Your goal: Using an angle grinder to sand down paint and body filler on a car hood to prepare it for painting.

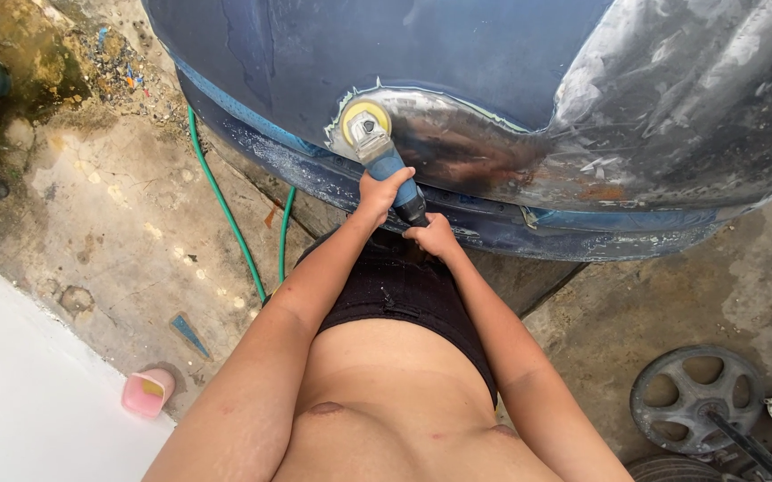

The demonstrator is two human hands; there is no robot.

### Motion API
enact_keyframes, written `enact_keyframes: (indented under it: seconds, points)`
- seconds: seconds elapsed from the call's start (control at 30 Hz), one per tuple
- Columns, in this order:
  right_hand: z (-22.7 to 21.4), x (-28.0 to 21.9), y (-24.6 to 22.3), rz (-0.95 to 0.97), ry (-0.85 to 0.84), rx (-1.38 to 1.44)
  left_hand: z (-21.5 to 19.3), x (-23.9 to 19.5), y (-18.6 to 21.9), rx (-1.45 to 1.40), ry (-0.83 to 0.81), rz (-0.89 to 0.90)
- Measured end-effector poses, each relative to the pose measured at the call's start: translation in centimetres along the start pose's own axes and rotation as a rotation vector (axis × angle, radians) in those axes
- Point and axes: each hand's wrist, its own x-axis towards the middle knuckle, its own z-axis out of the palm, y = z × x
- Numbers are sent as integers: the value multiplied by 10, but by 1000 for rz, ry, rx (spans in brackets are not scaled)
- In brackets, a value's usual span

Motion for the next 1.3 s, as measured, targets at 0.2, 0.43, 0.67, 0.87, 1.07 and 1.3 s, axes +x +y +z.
enact_keyframes:
  seconds: [0.2, 0.43, 0.67, 0.87, 1.07, 1.3]
  points:
    - [5, 15, 12, 3, -96, -38, -6, 34, -38, -40, 181, -33]
    - [9, 18, 2, 15, -143, -272, -26, 20, -31, -148, 271, -72]
    - [-4, 0, 4, 20, -31, -54, 2, 11, -17, -37, 65, -60]
    - [-5, 11, 13, 20, -5, 12, 12, 14, -16, 36, 20, -30]
    - [-2, 14, 10, 10, -86, -94, -13, 27, -39, -88, 172, -57]
    - [-10, 12, 8, -2, -56, -98, 5, 16, -25, -102, 201, -50]
